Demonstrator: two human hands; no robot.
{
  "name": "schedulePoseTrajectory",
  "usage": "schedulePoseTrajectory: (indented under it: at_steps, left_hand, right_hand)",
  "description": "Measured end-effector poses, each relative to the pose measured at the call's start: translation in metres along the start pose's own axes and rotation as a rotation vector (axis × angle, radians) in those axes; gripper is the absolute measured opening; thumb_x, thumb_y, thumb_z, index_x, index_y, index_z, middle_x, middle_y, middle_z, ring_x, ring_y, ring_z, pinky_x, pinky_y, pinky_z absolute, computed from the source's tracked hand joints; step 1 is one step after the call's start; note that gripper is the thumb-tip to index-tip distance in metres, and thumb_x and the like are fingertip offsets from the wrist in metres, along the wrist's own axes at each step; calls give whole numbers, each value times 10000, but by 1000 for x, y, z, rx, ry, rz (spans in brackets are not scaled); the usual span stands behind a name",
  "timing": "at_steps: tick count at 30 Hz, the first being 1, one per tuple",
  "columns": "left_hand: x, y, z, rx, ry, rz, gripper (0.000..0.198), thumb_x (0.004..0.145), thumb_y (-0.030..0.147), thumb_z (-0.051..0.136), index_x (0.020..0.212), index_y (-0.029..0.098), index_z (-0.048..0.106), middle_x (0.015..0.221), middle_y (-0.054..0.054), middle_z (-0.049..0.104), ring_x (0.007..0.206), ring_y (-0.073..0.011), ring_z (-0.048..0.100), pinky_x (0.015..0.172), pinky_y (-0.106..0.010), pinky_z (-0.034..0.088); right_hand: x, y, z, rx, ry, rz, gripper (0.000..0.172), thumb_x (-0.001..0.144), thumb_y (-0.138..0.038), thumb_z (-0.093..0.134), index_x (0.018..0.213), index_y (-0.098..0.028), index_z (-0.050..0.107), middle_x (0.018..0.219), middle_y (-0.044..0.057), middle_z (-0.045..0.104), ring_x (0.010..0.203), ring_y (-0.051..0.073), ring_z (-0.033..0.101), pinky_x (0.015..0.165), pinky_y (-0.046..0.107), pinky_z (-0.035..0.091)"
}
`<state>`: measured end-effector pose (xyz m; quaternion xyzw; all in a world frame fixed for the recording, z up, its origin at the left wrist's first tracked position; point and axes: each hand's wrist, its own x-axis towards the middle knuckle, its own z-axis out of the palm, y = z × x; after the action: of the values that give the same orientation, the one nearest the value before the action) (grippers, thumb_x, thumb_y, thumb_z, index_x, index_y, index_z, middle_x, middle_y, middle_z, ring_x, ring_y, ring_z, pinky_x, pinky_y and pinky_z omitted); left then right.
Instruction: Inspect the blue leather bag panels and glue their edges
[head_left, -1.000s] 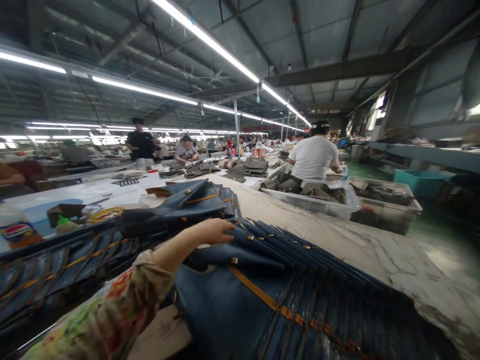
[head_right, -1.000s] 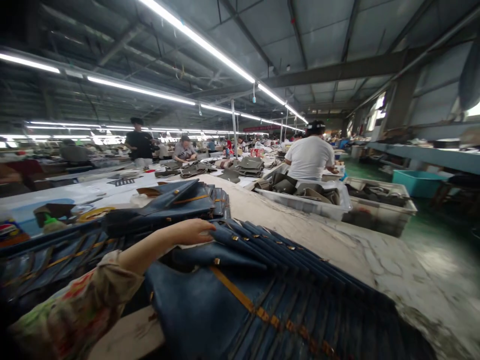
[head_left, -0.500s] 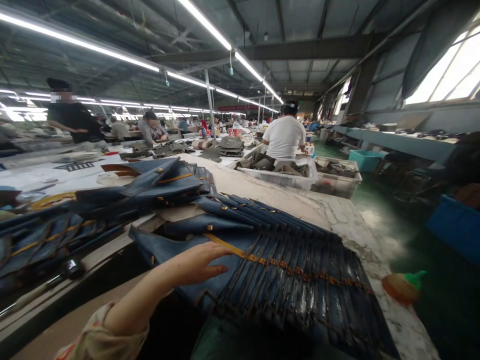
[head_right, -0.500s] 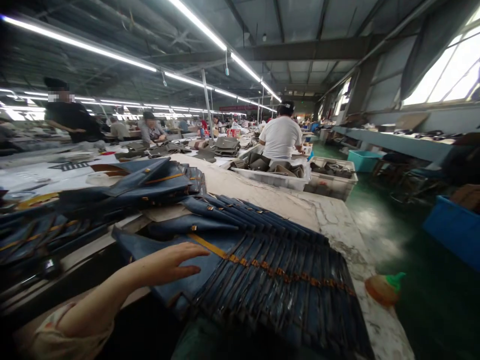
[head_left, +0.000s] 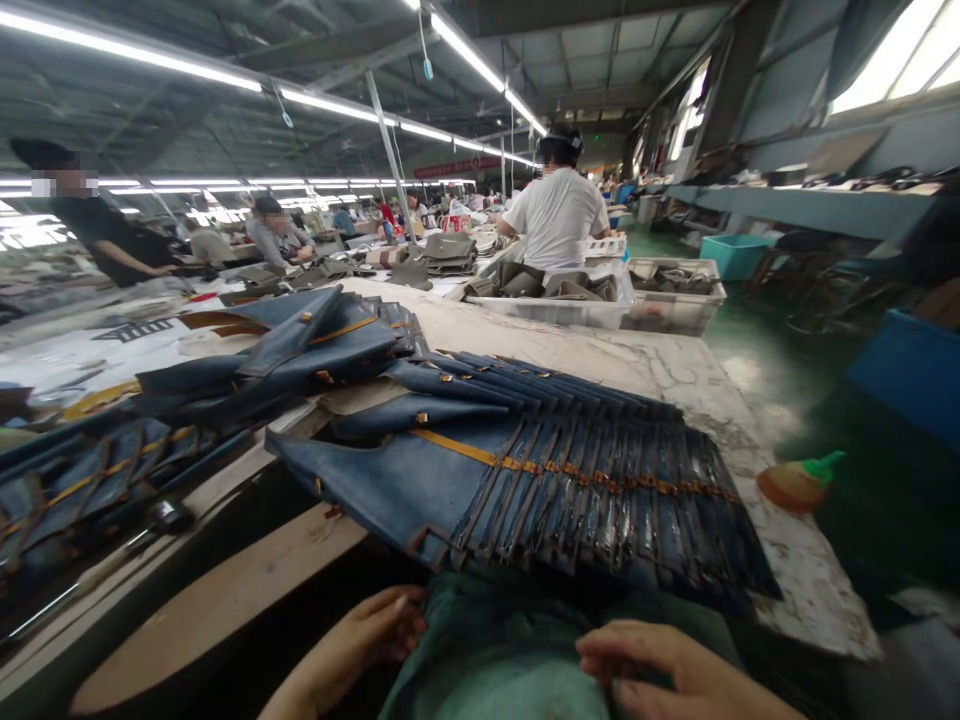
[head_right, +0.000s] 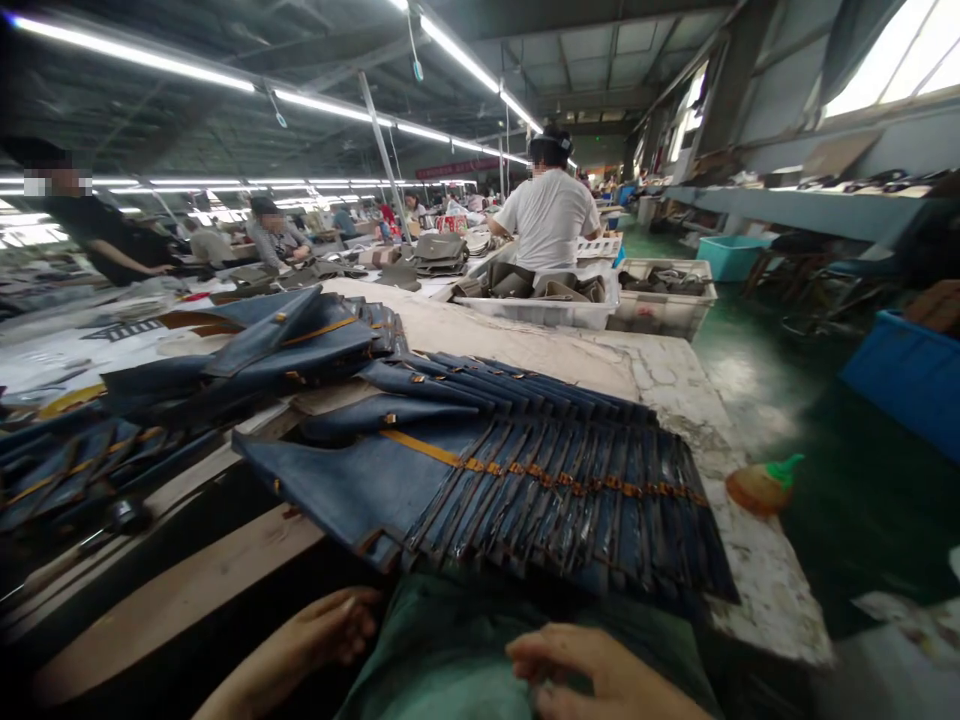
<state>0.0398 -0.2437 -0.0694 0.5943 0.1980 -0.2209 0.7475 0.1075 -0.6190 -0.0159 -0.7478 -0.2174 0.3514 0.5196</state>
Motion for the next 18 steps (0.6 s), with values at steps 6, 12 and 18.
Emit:
schedulePoseTrajectory:
  at_steps: [6,12,18]
  left_hand:
    - [62,-24,51,-383,108,27,286,653,280,712,915,209,622,1072,-53,617,943,-176,602,801,-274,461]
    - [75,-7,84,-381,-8,48,183,689,146,648,871,159,663,991,-71,644,1043,-232,568,922,-328,457]
    - [68,15,102,-738,-40,53,219,672,30,608,770,209,687,883,7,675,1025,-188,580,961,-298,453]
  right_hand:
    - [40,18,22,-79,-66,113,419,797,-349,508,1145,-148,625,1155,120,620,1076,249,560,961,342,408]
    - [43,20,24,-63,-30,106,394,813,-339,491,1129,-150,631,1117,102,641,1052,236,571,955,351,409]
    - [48,14,26,82,0,53,370,810,-333,509,1104,-146,634,1077,98,652,1005,219,589,894,327,443]
